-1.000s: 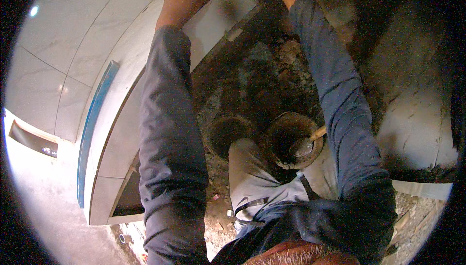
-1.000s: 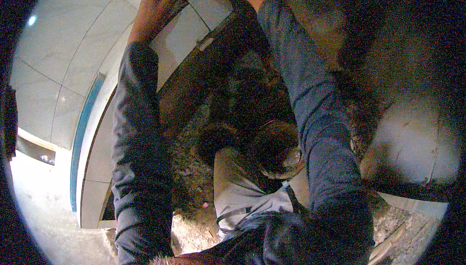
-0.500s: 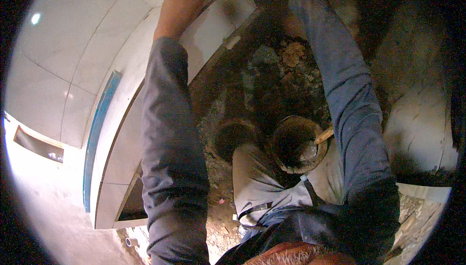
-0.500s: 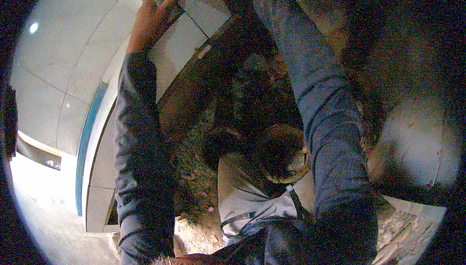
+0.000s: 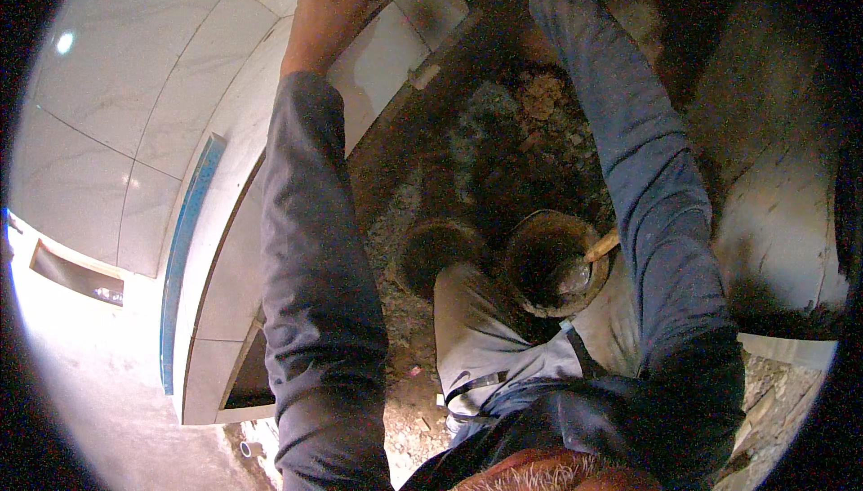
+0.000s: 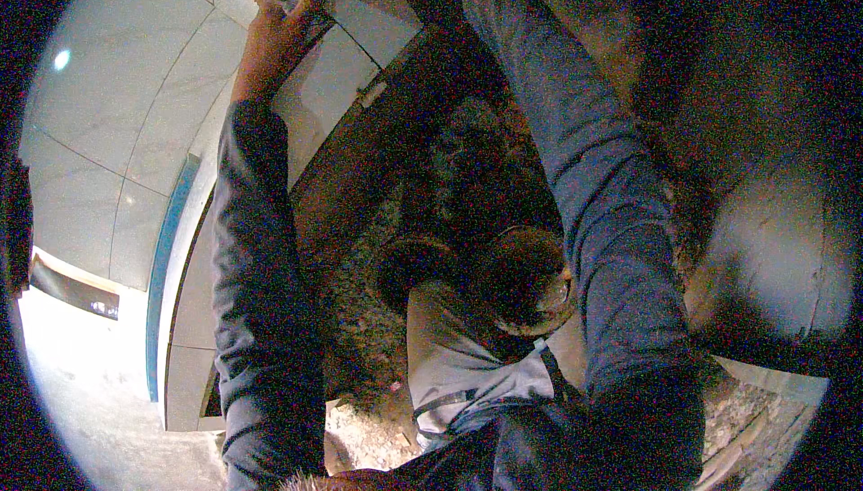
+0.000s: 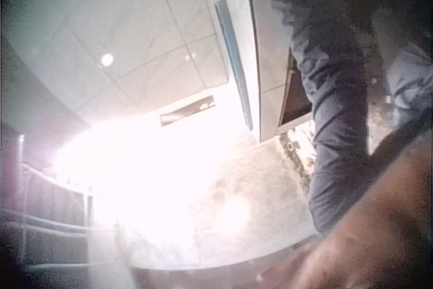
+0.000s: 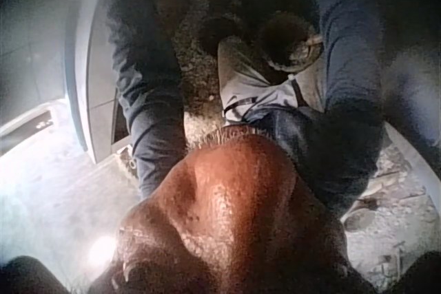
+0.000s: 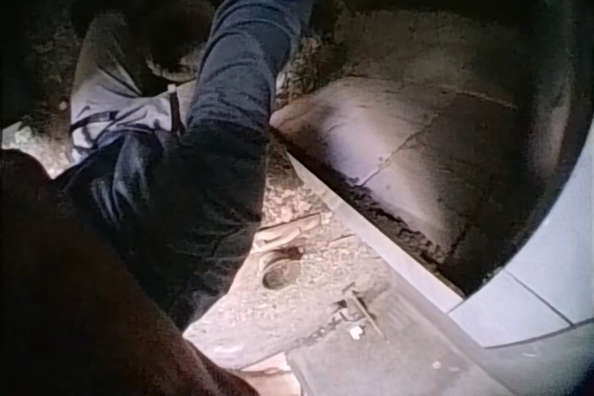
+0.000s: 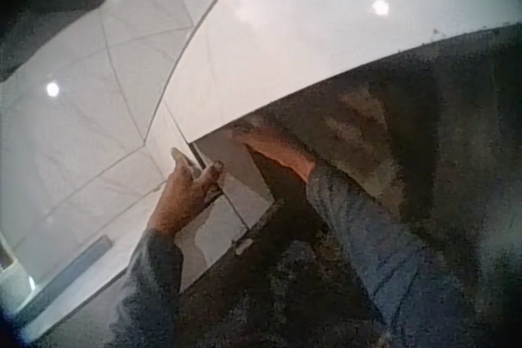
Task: The person measures a tile against a corner, marks it with a pen, and then applies a new tile to the upper edge of a wall using mortar.
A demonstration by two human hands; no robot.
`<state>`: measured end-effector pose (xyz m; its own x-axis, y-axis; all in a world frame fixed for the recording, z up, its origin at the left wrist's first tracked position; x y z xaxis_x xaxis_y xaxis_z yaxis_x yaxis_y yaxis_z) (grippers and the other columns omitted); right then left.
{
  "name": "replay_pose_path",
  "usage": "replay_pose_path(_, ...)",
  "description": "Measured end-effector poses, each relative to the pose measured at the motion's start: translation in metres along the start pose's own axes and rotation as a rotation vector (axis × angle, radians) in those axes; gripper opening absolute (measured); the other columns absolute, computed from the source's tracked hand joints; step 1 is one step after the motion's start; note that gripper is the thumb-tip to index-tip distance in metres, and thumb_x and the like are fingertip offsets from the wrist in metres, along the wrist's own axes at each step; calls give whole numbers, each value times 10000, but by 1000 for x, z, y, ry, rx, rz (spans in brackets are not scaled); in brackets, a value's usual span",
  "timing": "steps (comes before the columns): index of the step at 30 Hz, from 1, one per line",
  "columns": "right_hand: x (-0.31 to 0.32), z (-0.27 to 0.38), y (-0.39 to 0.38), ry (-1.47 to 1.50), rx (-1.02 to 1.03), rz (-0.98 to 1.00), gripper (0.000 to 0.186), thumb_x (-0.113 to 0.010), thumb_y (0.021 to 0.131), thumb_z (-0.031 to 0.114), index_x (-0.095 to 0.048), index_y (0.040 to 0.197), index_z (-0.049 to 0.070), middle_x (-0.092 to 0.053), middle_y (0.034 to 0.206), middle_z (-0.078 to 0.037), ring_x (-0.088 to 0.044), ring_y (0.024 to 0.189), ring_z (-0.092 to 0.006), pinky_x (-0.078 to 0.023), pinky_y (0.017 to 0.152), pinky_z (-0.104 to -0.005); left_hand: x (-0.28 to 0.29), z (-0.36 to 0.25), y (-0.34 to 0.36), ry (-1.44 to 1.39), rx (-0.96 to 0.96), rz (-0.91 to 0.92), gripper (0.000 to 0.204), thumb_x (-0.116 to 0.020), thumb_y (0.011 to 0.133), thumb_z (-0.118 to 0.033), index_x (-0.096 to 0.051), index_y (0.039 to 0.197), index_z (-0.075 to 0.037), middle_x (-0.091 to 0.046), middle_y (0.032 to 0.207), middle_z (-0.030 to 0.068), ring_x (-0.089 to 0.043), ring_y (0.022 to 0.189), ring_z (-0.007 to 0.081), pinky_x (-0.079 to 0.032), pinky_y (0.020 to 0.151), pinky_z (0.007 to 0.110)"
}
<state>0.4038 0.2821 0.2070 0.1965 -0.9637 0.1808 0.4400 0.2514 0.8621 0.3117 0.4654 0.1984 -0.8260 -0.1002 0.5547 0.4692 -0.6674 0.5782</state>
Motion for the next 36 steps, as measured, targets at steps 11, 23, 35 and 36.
replay_pose_path(11, -14, -18, -17, 325, -371, 44, 965, -785, 843, 559, -406, 1544, 15, -399, 1581, -250, -391, 1453, -400, -365, 1154, -503, -3, 8, 3, -264, 186, 71, 506, -655, 990, -243, -480, 1463, -215, -640, 1055, 321, -698, 870, 498, -578, 813, 493)
replay_pose_path(23, -17, -20, -51, 200, -411, -8, 926, -698, 911, 612, -409, 1528, -16, -488, 1491, -270, -479, 1373, -400, -415, 1114, -468, -10, 10, 0, 7, -31, 54, 566, -655, 959, -159, -477, 1487, -257, -598, 1084, 361, -698, 848, 490, -581, 799, 500)
replay_pose_path(35, -39, -58, -90, 113, -410, 225, 750, -718, 958, 444, -467, 1493, -19, -532, 1476, -179, -520, 1326, -300, -432, 1088, -421, 3, 8, 0, -237, 163, 41, 644, -619, 999, -322, -308, 1496, -55, -607, 1114, 392, -671, 1021, 475, -547, 898, 456)
replay_pose_path(36, -37, -64, -102, 140, -412, 241, 734, -717, 964, 412, -457, 1503, -15, -523, 1487, -171, -514, 1333, -295, -427, 1096, -415, 18, -10, 9, -453, 421, 78, 861, -622, 990, -428, -168, 1483, 111, -588, 1184, 429, -636, 1140, 464, -520, 959, 426)
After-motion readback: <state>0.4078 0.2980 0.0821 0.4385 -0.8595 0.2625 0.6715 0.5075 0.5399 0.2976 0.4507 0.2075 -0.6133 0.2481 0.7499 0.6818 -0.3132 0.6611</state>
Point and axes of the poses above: each hand's wrist, its own y-axis towards the middle knuckle, its own x-axis out of the back of the hand, z = x × y, the point moved 9 cm from there along y, towards the middle knuckle
